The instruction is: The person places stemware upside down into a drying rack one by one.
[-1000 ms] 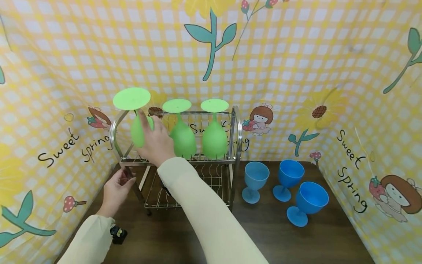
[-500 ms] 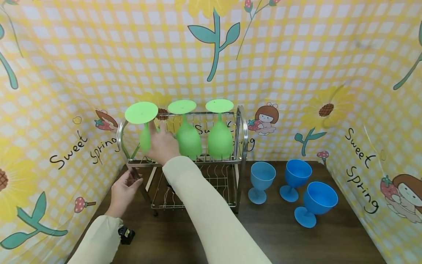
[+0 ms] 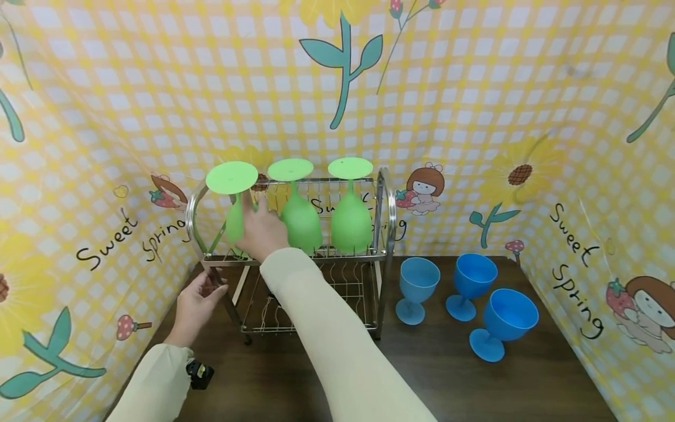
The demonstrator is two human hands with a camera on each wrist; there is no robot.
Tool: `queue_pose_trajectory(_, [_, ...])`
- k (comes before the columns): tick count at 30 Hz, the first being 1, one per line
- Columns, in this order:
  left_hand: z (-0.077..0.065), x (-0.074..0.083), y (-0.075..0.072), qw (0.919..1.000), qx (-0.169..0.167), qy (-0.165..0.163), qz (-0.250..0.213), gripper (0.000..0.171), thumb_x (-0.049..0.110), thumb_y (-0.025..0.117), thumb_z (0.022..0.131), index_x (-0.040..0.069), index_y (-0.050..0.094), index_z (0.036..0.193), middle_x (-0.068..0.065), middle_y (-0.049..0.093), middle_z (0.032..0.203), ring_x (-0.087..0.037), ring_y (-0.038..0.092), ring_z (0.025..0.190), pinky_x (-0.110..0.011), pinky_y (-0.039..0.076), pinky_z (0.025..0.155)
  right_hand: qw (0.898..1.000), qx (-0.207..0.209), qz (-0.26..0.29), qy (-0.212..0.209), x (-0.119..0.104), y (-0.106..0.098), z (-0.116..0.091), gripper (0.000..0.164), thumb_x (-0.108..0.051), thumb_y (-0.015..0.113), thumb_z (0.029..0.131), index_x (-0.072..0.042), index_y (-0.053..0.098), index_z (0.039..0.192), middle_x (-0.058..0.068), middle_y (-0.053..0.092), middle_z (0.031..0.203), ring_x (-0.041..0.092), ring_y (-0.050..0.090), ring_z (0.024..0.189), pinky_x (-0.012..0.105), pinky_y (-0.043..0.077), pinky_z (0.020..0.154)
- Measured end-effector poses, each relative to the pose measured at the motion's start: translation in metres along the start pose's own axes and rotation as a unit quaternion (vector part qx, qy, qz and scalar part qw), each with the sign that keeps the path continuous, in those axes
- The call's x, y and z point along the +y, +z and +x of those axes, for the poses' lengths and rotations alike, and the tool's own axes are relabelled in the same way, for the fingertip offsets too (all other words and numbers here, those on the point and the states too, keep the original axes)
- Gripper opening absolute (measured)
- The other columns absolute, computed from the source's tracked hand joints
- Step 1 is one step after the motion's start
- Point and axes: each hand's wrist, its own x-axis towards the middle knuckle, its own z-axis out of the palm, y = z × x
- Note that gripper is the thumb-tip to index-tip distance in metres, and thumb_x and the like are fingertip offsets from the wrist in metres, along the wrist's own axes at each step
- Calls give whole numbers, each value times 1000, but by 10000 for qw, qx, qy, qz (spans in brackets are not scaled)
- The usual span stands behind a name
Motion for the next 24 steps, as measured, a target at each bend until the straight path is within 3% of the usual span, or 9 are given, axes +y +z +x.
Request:
queue_pose_trajectory(12, [0,-2,0,9998,67,204,61,22,-3,67,86,-5,64,107,-19,68,90,-27,63,79,-21,46,63,9994,-164,1,296,0,3,3,120,-39,79,78,-19,-13,152,21,35,146,18,57,63,22,43,39])
queue_pose_trajectory(24, [-1,-4,2,9992,171,353,106,22,-4,68,85,-5,64,106,-19,68,87,-27,62,76,-23,46,62,9982,-284,-285,449,-1,5,6,121,-45,75,80,-21,-21,151,18,36,147,23,61,80,25,44,40])
